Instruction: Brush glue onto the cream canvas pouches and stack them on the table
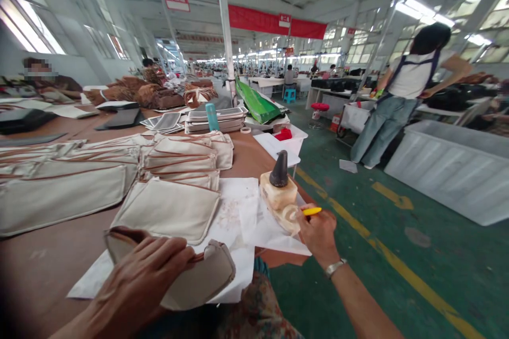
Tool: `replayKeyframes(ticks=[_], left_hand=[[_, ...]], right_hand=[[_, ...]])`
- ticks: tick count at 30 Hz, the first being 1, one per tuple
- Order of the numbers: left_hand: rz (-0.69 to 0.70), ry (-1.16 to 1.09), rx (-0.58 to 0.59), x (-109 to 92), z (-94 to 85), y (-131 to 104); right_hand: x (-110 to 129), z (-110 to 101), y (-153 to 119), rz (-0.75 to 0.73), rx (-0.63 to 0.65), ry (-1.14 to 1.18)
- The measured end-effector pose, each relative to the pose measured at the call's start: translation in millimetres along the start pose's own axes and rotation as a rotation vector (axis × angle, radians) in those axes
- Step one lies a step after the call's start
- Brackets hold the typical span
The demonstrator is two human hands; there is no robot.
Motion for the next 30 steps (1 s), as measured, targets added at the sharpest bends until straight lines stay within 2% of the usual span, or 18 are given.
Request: replayKeyframes(ticks=[2,4,8,11,13,17,24,28,30], left_hand=[[-0.045,0.043,0.005,-2.2,8.2,-4.3],[-0.088,0.078,-0.009,-5.4,12.0,-11.1],[-0.189,0.019,0.040,-7.9,26.2,-18.0],[-0.255,-0.132,0.084,-4.7,44.2,-13.4],[-0.256,-0.216,0.068,-2.6,51.1,-8.2],[-0.249,-0.319,-0.010,0.9,47.5,-0.6],[-0.373,-0.529,0.030,1.7,40.0,7.0],[-0.440,-0.680,0.035,2.7,35.9,10.6],[-0.473,-0.728,0.054,2.0,35.0,11.9]], right_hand=[[-4.3,13.3,0.6,-0.031,0.048,-0.001],[-8.6,15.2,0.8,-0.045,0.055,0.002],[-15.1,-2.9,-2.6,-0.026,-0.024,0.027],[-14.7,-15.0,-10.3,-0.034,-0.052,0.059],[-13.2,-21.0,-16.7,-0.054,-0.050,0.077],[-13.8,-34.0,-26.3,-0.049,-0.081,0.086],[-12.4,-36.3,-29.7,-0.056,-0.080,0.077],[17.5,-60.1,-35.0,-0.041,-0.185,0.049],[43.1,-71.9,-41.2,0.031,-0.225,0.176]])
Point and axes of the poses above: each hand's wrist, its own y-axis towards the middle knuckle, its own z-axis out of the palm, x = y × z, the point moved 7 cm from there along y, towards the middle knuckle
